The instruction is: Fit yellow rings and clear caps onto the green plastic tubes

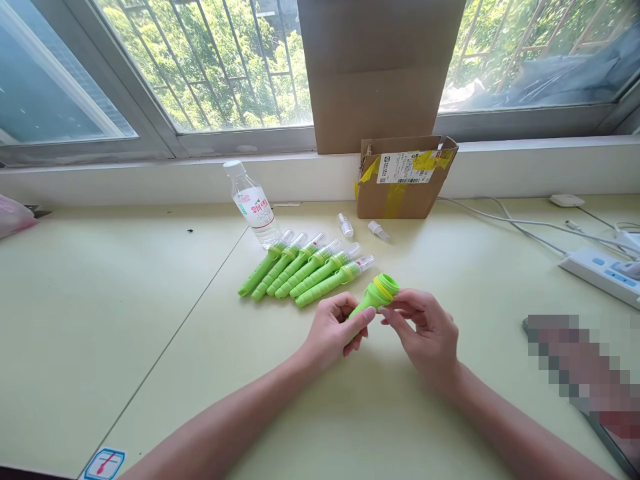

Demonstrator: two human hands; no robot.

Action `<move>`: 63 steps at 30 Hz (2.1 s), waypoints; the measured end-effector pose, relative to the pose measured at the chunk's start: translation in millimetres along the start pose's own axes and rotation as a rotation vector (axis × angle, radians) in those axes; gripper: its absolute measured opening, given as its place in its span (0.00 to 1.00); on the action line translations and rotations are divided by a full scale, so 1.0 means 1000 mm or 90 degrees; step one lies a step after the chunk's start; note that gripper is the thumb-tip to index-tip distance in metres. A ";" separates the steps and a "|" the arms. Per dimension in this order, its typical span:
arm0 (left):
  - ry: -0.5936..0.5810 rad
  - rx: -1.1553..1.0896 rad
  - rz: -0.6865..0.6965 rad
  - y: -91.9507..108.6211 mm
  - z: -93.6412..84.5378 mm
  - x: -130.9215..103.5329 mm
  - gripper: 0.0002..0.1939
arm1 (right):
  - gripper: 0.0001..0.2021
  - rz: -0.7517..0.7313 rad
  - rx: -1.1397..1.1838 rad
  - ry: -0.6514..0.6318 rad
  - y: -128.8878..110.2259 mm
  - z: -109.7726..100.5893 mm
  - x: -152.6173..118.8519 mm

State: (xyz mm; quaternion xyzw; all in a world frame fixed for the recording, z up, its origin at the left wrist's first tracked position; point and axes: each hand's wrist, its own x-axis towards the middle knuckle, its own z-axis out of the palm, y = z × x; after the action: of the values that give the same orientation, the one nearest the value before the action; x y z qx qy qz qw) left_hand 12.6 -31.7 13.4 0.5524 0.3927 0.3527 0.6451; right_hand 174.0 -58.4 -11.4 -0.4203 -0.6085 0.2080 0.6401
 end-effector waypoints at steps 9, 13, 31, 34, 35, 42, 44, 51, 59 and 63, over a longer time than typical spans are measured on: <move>-0.035 0.007 0.002 0.002 -0.002 -0.001 0.21 | 0.15 0.010 0.021 -0.032 -0.002 0.001 0.001; -0.059 -0.001 -0.017 0.002 -0.003 -0.001 0.20 | 0.16 0.001 0.022 -0.042 -0.005 0.003 0.002; 0.072 0.177 0.113 -0.002 0.002 0.001 0.09 | 0.16 -0.031 -0.021 -0.033 0.000 0.000 -0.001; 0.075 0.170 0.126 -0.001 0.002 0.000 0.09 | 0.16 -0.002 0.003 -0.045 0.001 -0.001 -0.001; 0.073 0.166 0.133 -0.001 0.002 0.000 0.09 | 0.16 0.005 0.009 -0.044 0.001 -0.001 -0.001; 0.039 0.152 0.142 -0.002 0.002 0.000 0.10 | 0.14 0.003 0.023 -0.037 0.002 0.001 -0.001; 0.033 0.151 0.138 -0.001 0.002 -0.001 0.11 | 0.14 0.001 0.019 -0.032 0.002 0.000 -0.001; 0.013 0.144 0.127 0.002 0.001 -0.003 0.15 | 0.16 -0.027 0.012 -0.036 0.000 0.002 0.001; -0.012 0.136 0.089 0.003 0.001 -0.002 0.14 | 0.17 -0.040 -0.008 -0.034 -0.001 0.000 0.002; 0.020 0.128 0.108 0.000 0.004 -0.002 0.10 | 0.18 -0.046 -0.007 -0.034 -0.004 0.001 0.001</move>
State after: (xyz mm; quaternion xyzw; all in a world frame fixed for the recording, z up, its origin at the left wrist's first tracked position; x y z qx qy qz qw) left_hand 15.4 -35.3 13.7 0.6397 0.3881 0.3737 0.5482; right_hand 172.0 -59.7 -8.1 -0.3960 -0.6413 0.1930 0.6283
